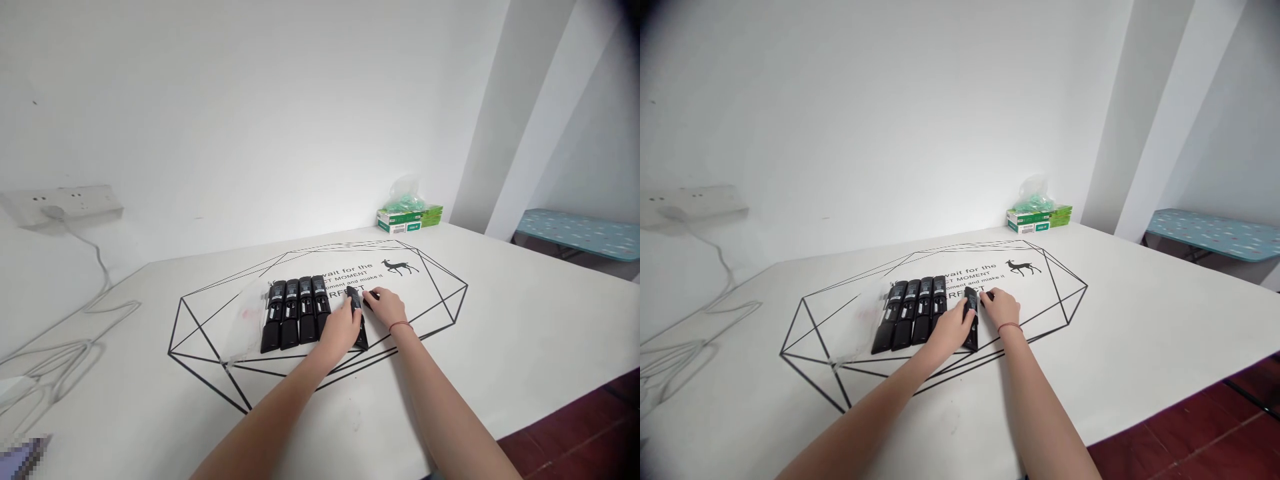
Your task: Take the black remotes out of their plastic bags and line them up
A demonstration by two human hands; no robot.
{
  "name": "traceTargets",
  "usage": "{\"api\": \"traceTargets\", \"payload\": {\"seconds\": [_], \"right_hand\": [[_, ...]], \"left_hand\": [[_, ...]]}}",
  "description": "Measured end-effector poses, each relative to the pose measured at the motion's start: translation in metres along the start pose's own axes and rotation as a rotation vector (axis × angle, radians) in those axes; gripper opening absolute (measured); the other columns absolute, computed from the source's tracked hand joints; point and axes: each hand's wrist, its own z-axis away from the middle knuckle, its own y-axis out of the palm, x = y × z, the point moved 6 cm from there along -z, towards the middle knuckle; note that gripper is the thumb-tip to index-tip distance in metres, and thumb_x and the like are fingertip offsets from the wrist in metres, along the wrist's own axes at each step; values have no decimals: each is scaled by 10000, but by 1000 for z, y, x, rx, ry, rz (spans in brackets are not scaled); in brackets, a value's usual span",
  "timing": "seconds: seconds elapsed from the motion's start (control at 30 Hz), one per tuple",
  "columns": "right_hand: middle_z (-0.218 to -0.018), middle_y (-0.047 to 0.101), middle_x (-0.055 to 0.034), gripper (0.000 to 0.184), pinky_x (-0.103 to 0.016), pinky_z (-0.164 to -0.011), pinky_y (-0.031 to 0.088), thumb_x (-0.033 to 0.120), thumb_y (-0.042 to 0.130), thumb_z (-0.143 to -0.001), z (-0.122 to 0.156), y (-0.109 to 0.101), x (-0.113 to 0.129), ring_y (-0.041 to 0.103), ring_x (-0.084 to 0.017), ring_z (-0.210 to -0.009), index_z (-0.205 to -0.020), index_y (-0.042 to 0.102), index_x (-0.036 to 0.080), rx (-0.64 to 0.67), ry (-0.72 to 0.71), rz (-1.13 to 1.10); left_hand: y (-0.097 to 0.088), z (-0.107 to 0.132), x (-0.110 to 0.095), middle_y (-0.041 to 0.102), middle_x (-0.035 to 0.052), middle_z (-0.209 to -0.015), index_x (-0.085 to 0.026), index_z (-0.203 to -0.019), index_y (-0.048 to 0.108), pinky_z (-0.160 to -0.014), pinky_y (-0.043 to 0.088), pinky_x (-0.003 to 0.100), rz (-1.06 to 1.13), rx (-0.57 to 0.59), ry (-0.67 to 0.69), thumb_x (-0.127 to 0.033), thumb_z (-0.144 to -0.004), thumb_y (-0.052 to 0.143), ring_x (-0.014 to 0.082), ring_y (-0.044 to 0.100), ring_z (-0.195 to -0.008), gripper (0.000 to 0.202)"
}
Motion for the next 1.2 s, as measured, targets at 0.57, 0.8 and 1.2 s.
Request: {"api": "traceTargets", "payload": {"seconds": [0.57, 0.8, 1.2], "right_hand": [[-1025, 601, -148, 426, -318, -803, 369, 454, 419, -830, 3, -5, 5, 547, -243, -927, -1069, 607, 155, -19, -58, 63], [-1014, 627, -113, 320, -280, -801, 386, 384, 486, -790, 13, -3, 22, 557, -224, -946, -959, 626, 151, 120, -207, 4], [-1159, 566, -66, 482, -310, -822, 404, 263, 641, -599, 38, -1, 37, 480, -255, -1069, -1075, 579, 214, 383, -323, 28]], "left_hand": [[-16, 31, -37, 627, 64, -834, -213, -739, 587, -610, 388, 280, -431, 325, 206, -219, -780, 494, 207, 603, -738, 102], [-14, 7, -15, 613, 80, -916, -188, -896, 568, -661, 428, 289, -614, 159, 202, -239, -873, 414, 211, 617, -818, 163], [-27, -5, 3, 595, 55, -994, -211, -960, 555, -638, 445, 283, -643, 3, 144, -297, -897, 378, 198, 594, -852, 207]]}}
